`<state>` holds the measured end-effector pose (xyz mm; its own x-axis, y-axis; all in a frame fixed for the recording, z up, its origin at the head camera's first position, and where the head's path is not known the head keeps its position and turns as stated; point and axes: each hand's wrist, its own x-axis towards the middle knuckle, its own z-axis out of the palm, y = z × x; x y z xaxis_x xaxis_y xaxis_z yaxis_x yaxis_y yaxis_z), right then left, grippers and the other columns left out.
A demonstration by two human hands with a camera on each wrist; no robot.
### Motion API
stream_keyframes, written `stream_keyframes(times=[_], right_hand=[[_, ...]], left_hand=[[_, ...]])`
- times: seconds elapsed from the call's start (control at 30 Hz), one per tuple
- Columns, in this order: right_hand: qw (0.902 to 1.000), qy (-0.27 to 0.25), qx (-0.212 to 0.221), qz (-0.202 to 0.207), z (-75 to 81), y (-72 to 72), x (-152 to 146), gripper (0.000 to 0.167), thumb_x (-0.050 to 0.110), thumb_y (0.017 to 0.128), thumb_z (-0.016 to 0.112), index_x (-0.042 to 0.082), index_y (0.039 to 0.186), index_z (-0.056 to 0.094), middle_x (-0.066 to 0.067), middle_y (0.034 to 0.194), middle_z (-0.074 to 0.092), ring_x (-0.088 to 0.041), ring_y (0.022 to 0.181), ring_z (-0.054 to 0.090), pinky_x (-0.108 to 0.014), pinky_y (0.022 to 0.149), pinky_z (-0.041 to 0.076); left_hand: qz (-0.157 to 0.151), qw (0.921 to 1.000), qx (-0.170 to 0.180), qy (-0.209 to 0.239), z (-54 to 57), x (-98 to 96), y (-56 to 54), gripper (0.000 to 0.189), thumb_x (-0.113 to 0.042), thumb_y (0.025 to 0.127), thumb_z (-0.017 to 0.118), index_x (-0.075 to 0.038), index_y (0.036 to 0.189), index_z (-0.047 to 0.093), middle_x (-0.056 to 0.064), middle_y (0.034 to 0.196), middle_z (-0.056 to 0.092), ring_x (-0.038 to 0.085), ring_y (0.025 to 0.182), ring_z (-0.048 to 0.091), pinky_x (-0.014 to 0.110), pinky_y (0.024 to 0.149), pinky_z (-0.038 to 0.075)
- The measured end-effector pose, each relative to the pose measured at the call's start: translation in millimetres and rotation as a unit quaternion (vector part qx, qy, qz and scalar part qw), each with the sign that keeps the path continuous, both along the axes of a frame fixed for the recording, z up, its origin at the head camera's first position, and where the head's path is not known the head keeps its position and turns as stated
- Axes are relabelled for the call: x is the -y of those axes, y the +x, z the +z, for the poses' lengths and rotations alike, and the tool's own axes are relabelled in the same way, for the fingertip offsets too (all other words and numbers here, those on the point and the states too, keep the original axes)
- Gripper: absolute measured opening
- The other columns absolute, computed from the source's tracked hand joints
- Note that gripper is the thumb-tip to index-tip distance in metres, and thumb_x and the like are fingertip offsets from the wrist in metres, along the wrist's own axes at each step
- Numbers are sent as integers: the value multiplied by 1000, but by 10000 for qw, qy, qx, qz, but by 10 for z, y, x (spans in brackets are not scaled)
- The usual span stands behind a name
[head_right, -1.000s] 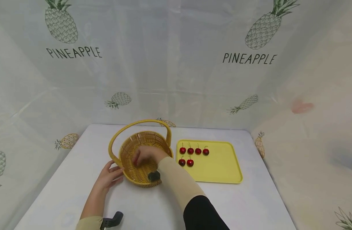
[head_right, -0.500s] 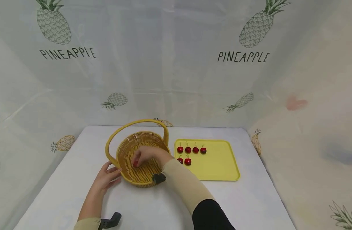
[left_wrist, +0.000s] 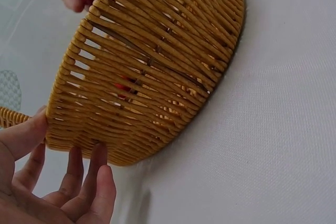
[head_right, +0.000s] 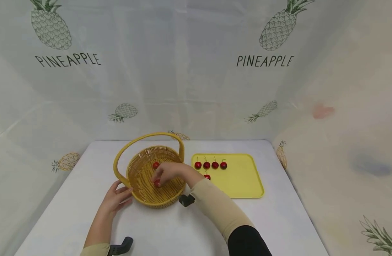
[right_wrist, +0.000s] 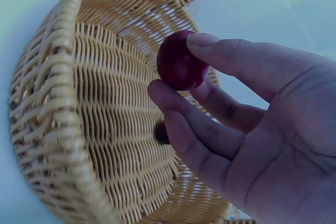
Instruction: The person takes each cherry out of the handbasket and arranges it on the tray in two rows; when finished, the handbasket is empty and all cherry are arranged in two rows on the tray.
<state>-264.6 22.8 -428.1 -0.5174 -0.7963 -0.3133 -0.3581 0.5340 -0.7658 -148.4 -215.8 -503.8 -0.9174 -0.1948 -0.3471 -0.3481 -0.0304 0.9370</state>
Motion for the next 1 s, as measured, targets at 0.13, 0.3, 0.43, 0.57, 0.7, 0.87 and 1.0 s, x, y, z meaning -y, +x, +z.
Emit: stream_keyframes(times=[0.13,0.3,0.43,0.57,0.7,0.87,1.0], right_hand=[[9999,85,-150,2,51,29,-108,26,3,83,77,10,107,75,8,95,66,-17,98,59,-24,76,51],[9994,108,-315,-23,102,65,-238,23,7,82,78,16,104,76,10,95,65,-16,96,58,-24,76,50],[9993,83,-332,-116,148,103,-336,22,9,82,79,21,100,75,9,94,65,-16,95,59,-25,75,50],[9991,80,-347,-236,196,145,-440,21,9,82,79,19,100,75,10,96,65,-17,96,58,-27,75,50],[9985,71,-219,-490,214,194,-562,20,11,83,78,21,100,75,11,98,65,-15,88,56,-29,65,47],[9978,-9,-121,-658,195,237,-713,21,10,82,78,17,102,74,7,95,66,-14,77,51,-30,59,41],[9974,-130,-195,-687,204,262,-839,21,8,82,78,14,101,73,6,93,65,-15,78,55,-30,63,46]], left_hand=[[-56,10000,5,-1,11,-1,7,69,-11,94,66,-10,151,25,26,136,47,16,91,65,39,79,54],[-72,10000,3,-40,15,6,13,68,-10,95,64,-10,151,26,25,135,48,16,91,65,39,80,54],[-133,9999,-13,-31,4,14,4,69,-11,95,64,-10,152,24,26,136,47,17,94,65,39,80,54],[-166,9999,15,17,-10,21,-9,71,-11,96,64,-10,152,22,26,138,46,18,95,65,39,81,54],[-160,9999,30,30,-3,26,-9,72,-12,95,64,-10,153,21,27,139,44,18,95,65,38,80,54],[-167,9999,26,-3,-8,33,2,74,-12,96,64,-9,153,19,30,141,41,19,96,65,38,81,54],[-190,9998,2,-14,-13,29,1,75,-13,95,65,-9,154,17,30,141,41,17,94,66,38,81,54]])
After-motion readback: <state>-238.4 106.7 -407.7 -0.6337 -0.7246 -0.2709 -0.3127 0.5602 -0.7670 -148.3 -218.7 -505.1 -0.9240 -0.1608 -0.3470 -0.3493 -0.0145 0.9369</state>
